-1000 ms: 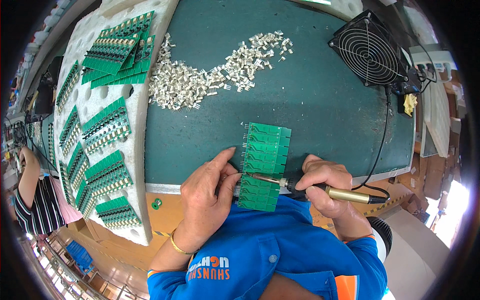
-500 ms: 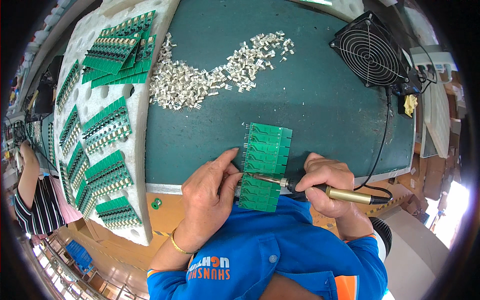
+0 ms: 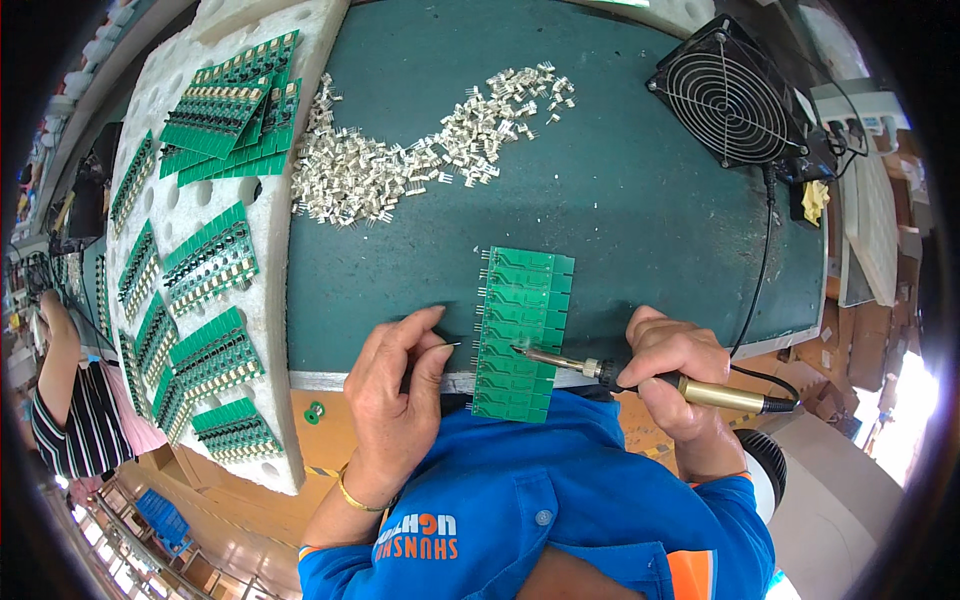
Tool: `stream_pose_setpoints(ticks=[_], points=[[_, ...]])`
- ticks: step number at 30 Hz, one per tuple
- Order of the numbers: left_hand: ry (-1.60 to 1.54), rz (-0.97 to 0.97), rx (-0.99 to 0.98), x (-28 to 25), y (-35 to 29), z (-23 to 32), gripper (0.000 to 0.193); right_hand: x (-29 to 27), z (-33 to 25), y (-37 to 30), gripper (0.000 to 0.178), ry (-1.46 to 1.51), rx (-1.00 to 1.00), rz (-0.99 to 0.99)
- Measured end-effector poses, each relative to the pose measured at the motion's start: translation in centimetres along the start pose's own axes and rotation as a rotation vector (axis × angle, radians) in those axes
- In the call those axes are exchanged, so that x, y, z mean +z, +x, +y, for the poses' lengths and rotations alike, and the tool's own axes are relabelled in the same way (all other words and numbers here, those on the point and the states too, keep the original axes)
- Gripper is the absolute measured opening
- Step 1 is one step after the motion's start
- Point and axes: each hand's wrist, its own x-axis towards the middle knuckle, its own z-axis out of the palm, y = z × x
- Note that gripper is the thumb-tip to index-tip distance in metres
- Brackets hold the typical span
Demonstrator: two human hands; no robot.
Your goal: The person solders electronic components onto printed circuit boards using a soldering iron and solder wire.
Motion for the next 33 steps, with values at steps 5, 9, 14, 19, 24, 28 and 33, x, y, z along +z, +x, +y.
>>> stream_pose_setpoints(ticks=[5, 9, 14, 19, 24, 28, 33], points=[[0.014, 0.049, 0.065, 0.0, -0.1, -0.6, 0.01, 0.3, 0.4, -0.3, 0.007, 0.001, -0.005, 0.033], [-0.035, 0.074, -0.03, 0.0, -0.9, -0.8, 0.013, 0.6, 0.9, -0.6, 0.014, 0.015, -0.057, 0.062], [-0.068, 0.042, -0.125, -0.3, -2.2, -0.3, 0.018, 1.3, 1.1, -1.0, 0.037, -0.178, -0.136, -0.034], [-0.056, -0.12, -0.255, -1.1, -3.1, 0.6, 0.016, 2.5, 1.3, -1.5, 0.031, -0.428, -0.244, -0.045], [-0.076, -0.178, -0.202, -1.3, -4.4, 0.5, 0.017, 3.1, 1.9, -1.8, 0.037, -0.463, -0.325, -0.059], [-0.081, -0.217, -0.244, -1.0, -5.2, 0.3, 0.026, 3.2, 2.5, -2.6, 0.036, -0.483, -0.366, -0.074], [-0.303, -0.356, -0.436, -0.5, -6.2, -1.2, 0.033, 3.6, 2.8, -2.8, 0.033, -0.455, -0.415, -0.053]])
